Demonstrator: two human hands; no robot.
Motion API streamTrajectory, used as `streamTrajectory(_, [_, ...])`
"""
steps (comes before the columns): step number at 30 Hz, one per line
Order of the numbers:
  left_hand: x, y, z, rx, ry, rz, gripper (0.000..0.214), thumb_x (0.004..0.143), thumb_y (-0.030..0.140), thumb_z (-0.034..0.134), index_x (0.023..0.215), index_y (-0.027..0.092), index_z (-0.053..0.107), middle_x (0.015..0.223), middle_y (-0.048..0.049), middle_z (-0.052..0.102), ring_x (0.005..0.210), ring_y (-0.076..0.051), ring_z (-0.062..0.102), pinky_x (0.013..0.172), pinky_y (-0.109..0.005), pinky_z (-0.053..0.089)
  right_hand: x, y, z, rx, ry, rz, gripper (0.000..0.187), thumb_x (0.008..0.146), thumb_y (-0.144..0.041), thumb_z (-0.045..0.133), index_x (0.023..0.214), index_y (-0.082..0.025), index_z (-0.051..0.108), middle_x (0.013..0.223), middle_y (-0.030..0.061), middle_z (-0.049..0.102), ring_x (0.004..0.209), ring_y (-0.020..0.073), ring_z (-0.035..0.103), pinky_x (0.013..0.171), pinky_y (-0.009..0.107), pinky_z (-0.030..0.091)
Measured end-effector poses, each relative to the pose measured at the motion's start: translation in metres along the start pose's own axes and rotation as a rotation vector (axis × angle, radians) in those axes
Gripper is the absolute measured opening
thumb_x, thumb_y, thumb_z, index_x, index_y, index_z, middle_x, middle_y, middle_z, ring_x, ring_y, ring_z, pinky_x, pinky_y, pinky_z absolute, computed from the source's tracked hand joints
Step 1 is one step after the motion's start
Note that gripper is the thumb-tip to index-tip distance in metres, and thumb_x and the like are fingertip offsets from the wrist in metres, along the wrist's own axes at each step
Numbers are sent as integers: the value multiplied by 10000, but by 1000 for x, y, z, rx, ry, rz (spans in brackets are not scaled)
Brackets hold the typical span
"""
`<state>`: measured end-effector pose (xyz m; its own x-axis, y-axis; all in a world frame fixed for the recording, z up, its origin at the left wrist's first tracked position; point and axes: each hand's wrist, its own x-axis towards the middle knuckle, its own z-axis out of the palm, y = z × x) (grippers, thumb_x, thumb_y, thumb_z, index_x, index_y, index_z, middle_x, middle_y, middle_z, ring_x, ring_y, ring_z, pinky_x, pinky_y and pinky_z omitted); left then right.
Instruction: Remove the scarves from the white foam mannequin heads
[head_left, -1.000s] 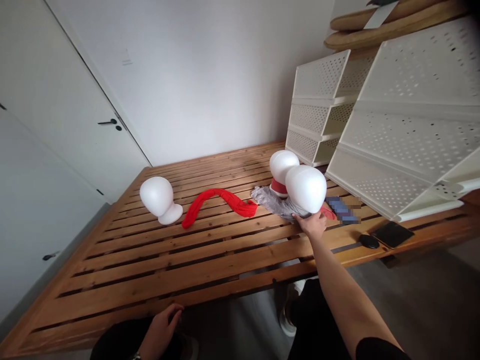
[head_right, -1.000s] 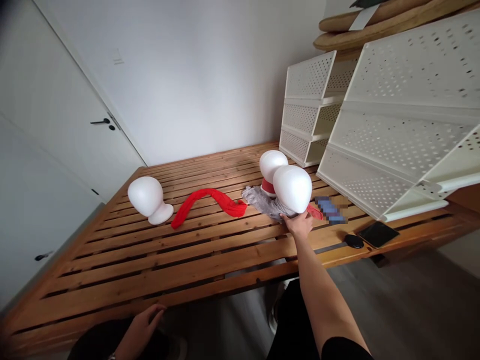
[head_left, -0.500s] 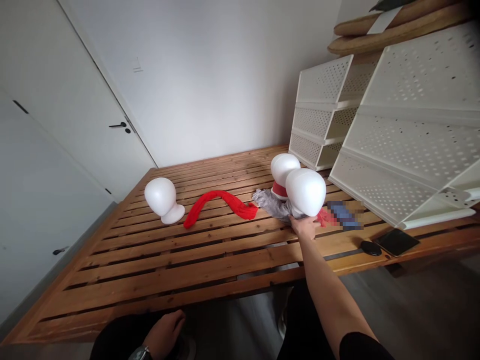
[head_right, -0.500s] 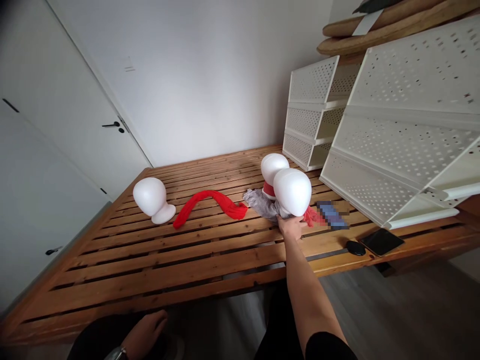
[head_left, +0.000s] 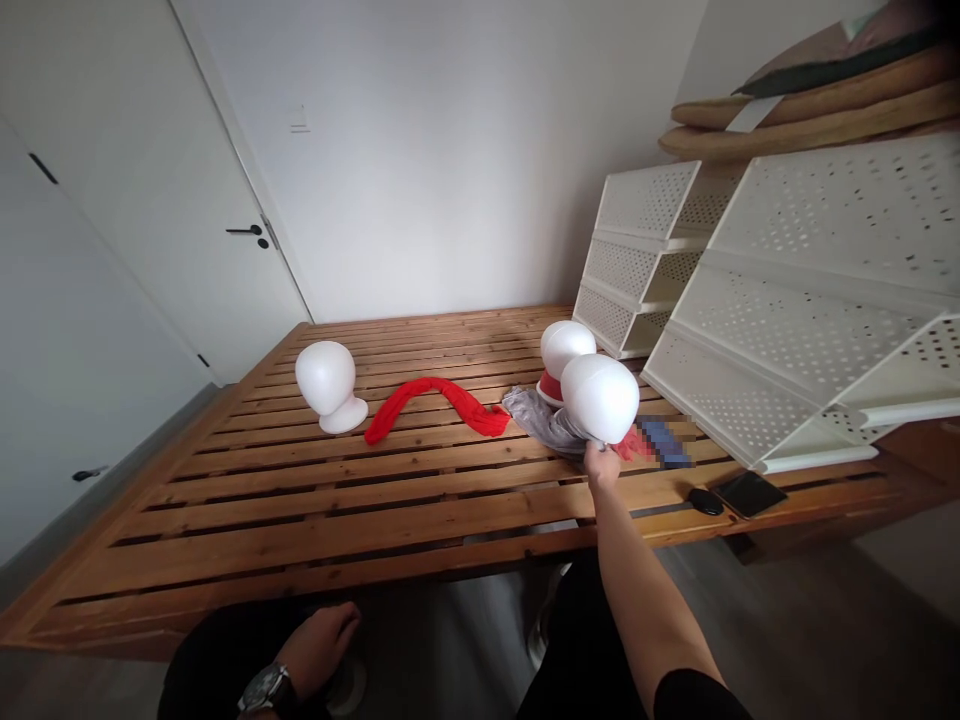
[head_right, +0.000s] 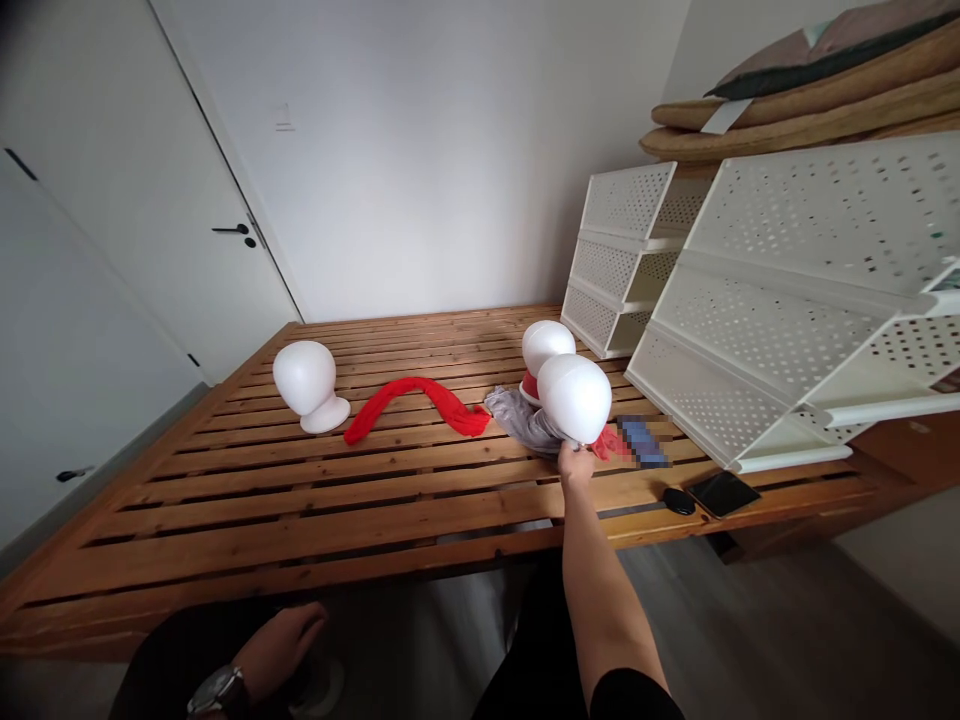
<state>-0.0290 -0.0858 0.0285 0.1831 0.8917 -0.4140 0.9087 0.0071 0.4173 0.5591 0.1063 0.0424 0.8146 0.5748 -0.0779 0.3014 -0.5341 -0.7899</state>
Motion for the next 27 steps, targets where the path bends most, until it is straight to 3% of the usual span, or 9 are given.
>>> streamTrajectory(6, [-4, 7, -6, -90, 49, 91, 268, 887, 474, 446, 849, 341, 675, 888, 6, 745, 880, -268, 703, 827, -378, 479, -39, -8, -16, 142, 69, -155, 456, 763, -395, 462, 931, -75, 738, 883, 205, 737, 890, 323, 662, 800, 355, 491])
streamTrajectory(10, [-13, 45, -14, -255, 84, 185, 309, 930, 486, 430, 949, 339, 701, 906, 7, 743, 887, -253, 694, 843, -372, 504, -86, -14, -16, 268, 31, -241, 399, 741, -443, 481, 798, -114, 698, 658, 101, 663, 684, 248, 591, 648, 316, 465])
streamTrajectory(14, [-16, 99, -23, -436, 217, 308, 303, 938, 481, 483, 1087, 336, 703, 1124, -27, 736, 1074, -263, 671, 1009, -402, 500, -147, -28, -15, 407, -83, -362, 314, 739, -459, 520, 736, -166, 632, 621, 16, 591, 624, 174, 506, 582, 272, 427])
streamTrajectory(18, [-7, 153, -54, -577, 399, 474, 445, 945, 466, 537, 1355, 300, 587, 1370, -91, 626, 1258, -272, 591, 1130, -452, 432, -217, -57, -33, 628, -265, -534, 191, 786, -365, 576, 725, -185, 593, 635, -33, 528, 612, 125, 438, 589, 242, 395])
streamTrajectory(20, [-5, 176, -79, -603, 485, 529, 755, 844, 494, 701, 1508, 255, 433, 1487, -131, 527, 1369, -320, 500, 1172, -506, 374, -253, -73, -46, 699, -394, -643, 136, 811, -305, 584, 749, -186, 609, 666, -33, 541, 628, 121, 442, 610, 239, 397])
streamTrajectory(22, [-7, 190, -104, -613, 493, 600, 1004, 695, 514, 846, 1537, 221, 386, 1539, -153, 466, 1412, -363, 442, 1178, -518, 362, -290, -86, -58, 662, -497, -784, 92, 813, -255, 581, 756, -195, 622, 693, -26, 562, 646, 128, 461, 623, 242, 399])
streamTrajectory(23, [-9, 193, -114, -626, 467, 639, 1001, 663, 525, 867, 1507, 212, 431, 1525, -151, 486, 1397, -368, 457, 1165, -508, 381, -307, -90, -62, 618, -523, -871, 83, 804, -234, 586, 731, -202, 611, 693, -23, 562, 653, 133, 470, 626, 245, 395])
streamTrajectory(25, [-14, 192, -127, -670, 390, 692, 794, 705, 556, 828, 1367, 197, 577, 1409, -129, 602, 1298, -349, 553, 1105, -478, 450, -338, -96, -67, 501, -552, -1055, 89, 772, -194, 592, 688, -214, 573, 703, -14, 568, 684, 150, 495, 653, 261, 391])
streamTrajectory(27, [-15, 183, -129, -736, 344, 688, 642, 753, 566, 785, 1246, 178, 650, 1282, -110, 685, 1196, -330, 621, 1051, -466, 491, -360, -97, -67, 358, -608, -1220, 75, 741, -180, 603, 700, -222, 555, 767, 1, 605, 755, 175, 532, 722, 291, 395])
